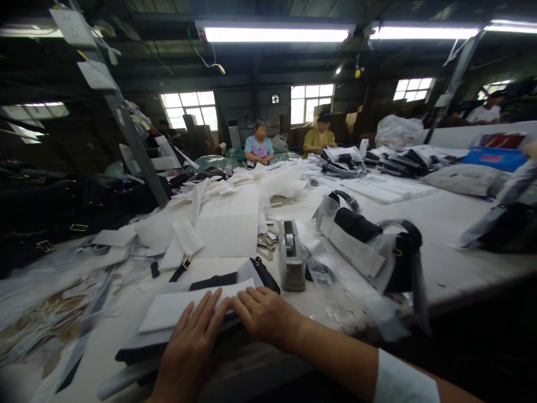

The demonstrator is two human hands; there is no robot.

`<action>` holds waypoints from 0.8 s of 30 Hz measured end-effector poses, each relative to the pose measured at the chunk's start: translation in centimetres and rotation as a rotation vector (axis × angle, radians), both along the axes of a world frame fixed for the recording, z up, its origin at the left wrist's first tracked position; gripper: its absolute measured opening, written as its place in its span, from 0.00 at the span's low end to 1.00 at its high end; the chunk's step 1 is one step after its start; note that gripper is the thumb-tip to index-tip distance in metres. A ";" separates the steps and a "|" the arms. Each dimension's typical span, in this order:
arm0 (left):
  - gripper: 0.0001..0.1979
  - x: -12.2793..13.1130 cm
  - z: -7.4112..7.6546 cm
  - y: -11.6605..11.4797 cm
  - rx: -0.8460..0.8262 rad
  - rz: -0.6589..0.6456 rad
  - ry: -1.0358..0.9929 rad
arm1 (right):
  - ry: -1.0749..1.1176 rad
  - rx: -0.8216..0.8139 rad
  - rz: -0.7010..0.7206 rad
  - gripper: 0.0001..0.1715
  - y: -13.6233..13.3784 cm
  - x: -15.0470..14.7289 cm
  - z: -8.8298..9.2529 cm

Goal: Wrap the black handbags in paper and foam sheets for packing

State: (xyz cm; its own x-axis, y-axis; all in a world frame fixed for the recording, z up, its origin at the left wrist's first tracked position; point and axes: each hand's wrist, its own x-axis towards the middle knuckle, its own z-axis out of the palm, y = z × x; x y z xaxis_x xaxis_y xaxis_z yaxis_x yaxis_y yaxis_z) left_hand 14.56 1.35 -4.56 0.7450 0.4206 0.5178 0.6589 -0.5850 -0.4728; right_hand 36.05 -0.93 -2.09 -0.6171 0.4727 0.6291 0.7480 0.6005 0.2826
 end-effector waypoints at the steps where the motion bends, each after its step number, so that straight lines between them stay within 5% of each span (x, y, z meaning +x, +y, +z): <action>1: 0.25 0.1 0.0 0.1 0.007 -0.002 0.001 | 0.006 -0.008 -0.005 0.17 0.0 -0.2 -0.1; 7: 0.23 -0.2 -0.4 0.2 -0.024 -0.065 0.014 | 0.004 -0.045 0.003 0.16 -0.5 -0.7 -0.8; 17: 0.20 -1.3 -3.1 -0.4 -0.001 -0.215 -0.041 | 0.131 -0.042 -0.039 0.20 -2.6 -0.4 -4.0; 24: 0.26 -1.7 -4.0 -0.2 -0.054 -0.237 -0.080 | 0.210 -0.021 -0.088 0.18 -3.2 -0.8 -4.6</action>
State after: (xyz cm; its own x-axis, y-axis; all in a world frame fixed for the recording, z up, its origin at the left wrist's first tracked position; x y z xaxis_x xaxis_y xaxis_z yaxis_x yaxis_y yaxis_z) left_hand 12.89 1.14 -8.56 0.7834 0.2673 0.5611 0.5343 -0.7508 -0.3883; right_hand 35.26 -4.09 -6.66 -0.4294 0.5335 0.7286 0.8389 0.5344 0.1031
